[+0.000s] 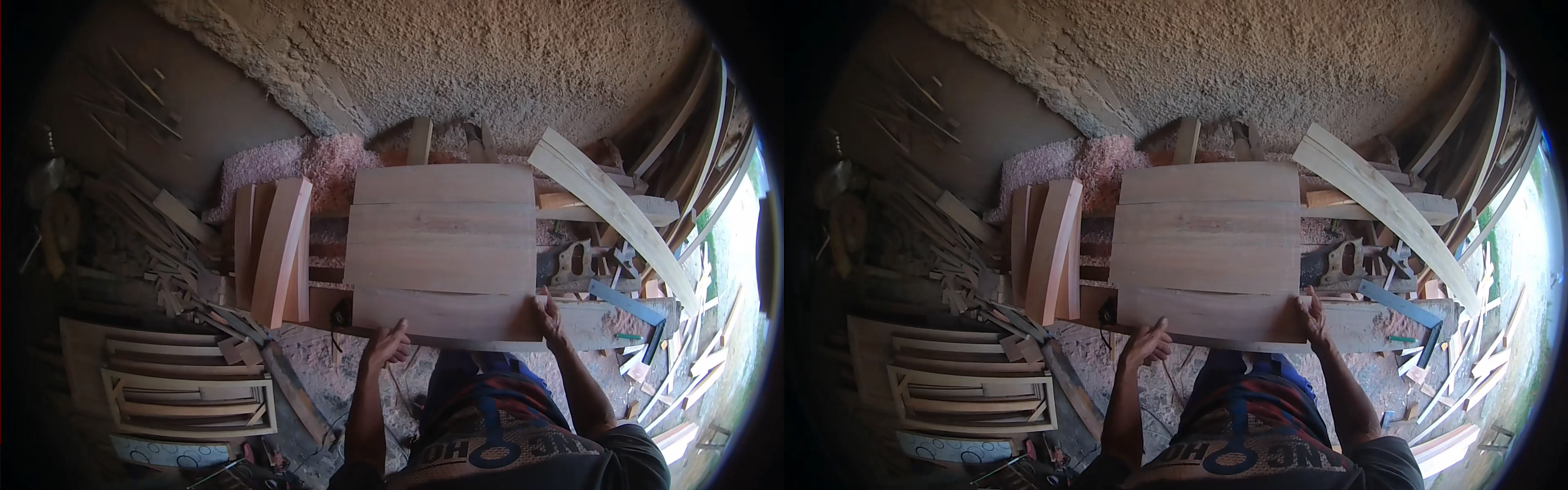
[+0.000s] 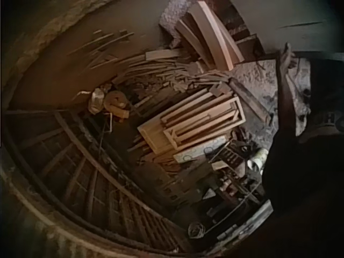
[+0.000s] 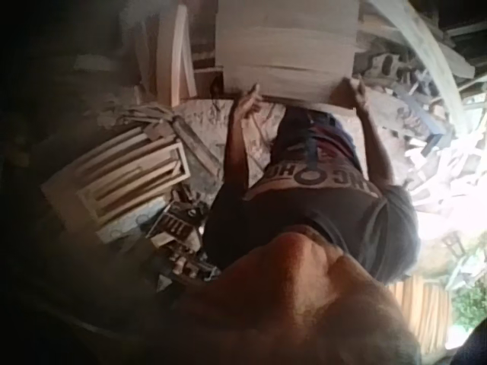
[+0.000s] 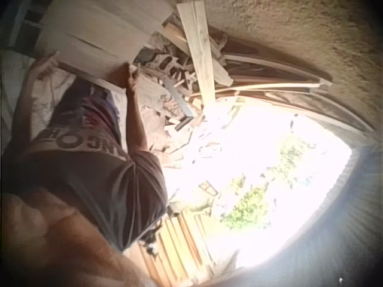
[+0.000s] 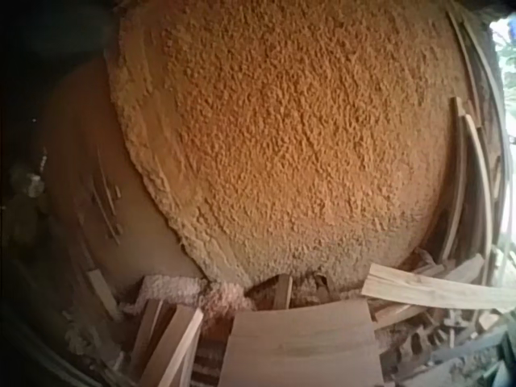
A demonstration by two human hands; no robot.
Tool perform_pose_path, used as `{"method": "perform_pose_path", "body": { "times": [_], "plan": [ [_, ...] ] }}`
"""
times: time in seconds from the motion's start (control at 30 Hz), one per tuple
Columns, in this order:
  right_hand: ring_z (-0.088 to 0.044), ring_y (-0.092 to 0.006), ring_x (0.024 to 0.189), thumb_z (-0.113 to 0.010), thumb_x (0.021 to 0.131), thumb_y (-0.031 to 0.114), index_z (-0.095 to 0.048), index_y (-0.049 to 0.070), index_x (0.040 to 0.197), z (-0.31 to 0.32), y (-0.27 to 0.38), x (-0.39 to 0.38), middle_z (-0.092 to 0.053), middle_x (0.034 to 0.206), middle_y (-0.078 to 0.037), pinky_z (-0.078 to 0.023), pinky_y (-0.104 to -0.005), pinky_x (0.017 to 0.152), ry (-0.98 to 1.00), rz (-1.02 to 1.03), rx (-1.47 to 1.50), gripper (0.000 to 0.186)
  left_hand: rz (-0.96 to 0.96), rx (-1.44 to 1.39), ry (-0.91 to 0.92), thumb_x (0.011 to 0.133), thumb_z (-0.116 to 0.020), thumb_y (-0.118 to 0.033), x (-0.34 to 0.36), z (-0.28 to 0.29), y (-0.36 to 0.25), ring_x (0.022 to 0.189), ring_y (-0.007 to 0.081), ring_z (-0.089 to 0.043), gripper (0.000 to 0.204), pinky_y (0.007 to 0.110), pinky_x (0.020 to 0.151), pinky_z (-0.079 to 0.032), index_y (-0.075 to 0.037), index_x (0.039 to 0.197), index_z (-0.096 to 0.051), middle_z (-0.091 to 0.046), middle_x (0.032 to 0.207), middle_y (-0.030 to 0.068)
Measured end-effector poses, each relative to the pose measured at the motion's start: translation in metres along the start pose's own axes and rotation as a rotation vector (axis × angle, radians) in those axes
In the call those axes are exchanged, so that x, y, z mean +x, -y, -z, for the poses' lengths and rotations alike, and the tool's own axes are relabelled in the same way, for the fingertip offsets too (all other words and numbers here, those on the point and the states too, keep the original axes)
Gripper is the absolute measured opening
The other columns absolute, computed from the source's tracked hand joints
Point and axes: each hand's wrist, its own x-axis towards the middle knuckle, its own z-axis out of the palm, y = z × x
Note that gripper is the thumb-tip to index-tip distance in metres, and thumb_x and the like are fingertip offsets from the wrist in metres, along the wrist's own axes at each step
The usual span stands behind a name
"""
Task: The person measures a wooden plank with a tape measure and marks it with a pencil. They then use a metal square to draw straight lines on the plank. The person repeats this process on another plank, measuring and marking it with the same tools.
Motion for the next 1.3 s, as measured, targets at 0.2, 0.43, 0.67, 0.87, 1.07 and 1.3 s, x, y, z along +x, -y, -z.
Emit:
{"method": "perform_pose_path", "body": {
  "times": [0.2, 0.43, 0.67, 0.87, 1.07, 1.3],
  "plan": [
    [-0.056, -0.0168, 0.122, -0.06, 0.105, 0.036, -0.026, -0.002, 0.159, -0.023, 0.087, 0.012, -0.06, 0.137, -0.011, -0.046, -0.0317, 0.103, 0.002, -0.004, 0.055, 0.074, -0.512, -0.27, -0.585, 0.1, -0.045, -0.069, 0.085, 0.141, -0.015, 0.124, 0.0226, -0.056, 0.077, 0.041, 0.101, -0.047, -0.006, 0.145, -0.049, -0.056, 0.141, 0.0155],
    [-0.058, -0.0134, 0.115, -0.052, 0.107, 0.041, -0.049, 0.001, 0.148, -0.044, 0.105, 0.021, -0.066, 0.127, -0.007, -0.048, -0.0297, 0.096, 0.034, 0.138, -0.222, 0.057, -0.289, -0.414, 0.008, 0.098, -0.045, -0.071, 0.179, 0.156, -0.03, 0.153, 0.0273, -0.026, 0.093, 0.048, 0.123, -0.024, -0.011, 0.164, -0.019, -0.024, 0.168, 0.011],
    [-0.057, -0.0087, 0.094, -0.049, 0.108, 0.039, -0.059, 0.005, 0.132, -0.045, 0.086, 0.018, -0.065, 0.102, 0.001, -0.049, -0.0289, 0.082, -0.103, 0.094, -0.146, 0.043, -0.343, -0.381, 0.05, 0.1, -0.045, -0.068, 0.188, 0.14, -0.028, 0.153, 0.027, -0.027, 0.089, 0.045, 0.123, -0.024, -0.008, 0.162, -0.023, -0.026, 0.167, 0.0122],
    [-0.057, -0.0061, 0.096, -0.051, 0.109, 0.036, -0.054, 0.007, 0.141, -0.058, 0.105, 0.022, -0.064, 0.107, 0.003, -0.05, -0.0261, 0.083, -0.059, 0.047, 0.039, 0.043, -0.369, -0.371, 0.049, 0.101, -0.045, -0.065, 0.189, 0.143, -0.026, 0.153, 0.0268, -0.027, 0.086, 0.043, 0.124, -0.023, -0.005, 0.161, -0.027, -0.028, 0.166, 0.0132],
    [-0.058, -0.0064, 0.106, -0.051, 0.11, 0.029, -0.045, 0.008, 0.15, -0.061, 0.104, 0.02, -0.063, 0.12, 0.002, -0.049, -0.0241, 0.091, -0.058, 0.097, 0.164, 0.046, -0.348, -0.28, 0.094, 0.101, -0.044, -0.066, 0.193, 0.145, -0.026, 0.156, 0.0257, -0.018, 0.089, 0.043, 0.125, -0.017, -0.006, 0.162, -0.021, -0.019, 0.169, 0.012],
    [-0.058, -0.01, 0.114, -0.052, 0.108, 0.036, -0.041, 0.005, 0.154, -0.043, 0.089, 0.023, -0.064, 0.129, -0.005, -0.048, -0.0289, 0.097, -0.104, 0.167, -0.122, 0.057, -0.384, -0.271, -0.052, 0.101, -0.042, -0.067, 0.183, 0.161, -0.017, 0.147, 0.0286, -0.036, 0.086, 0.041, 0.121, -0.029, -0.004, 0.159, -0.032, -0.035, 0.162, 0.013]
  ]
}}
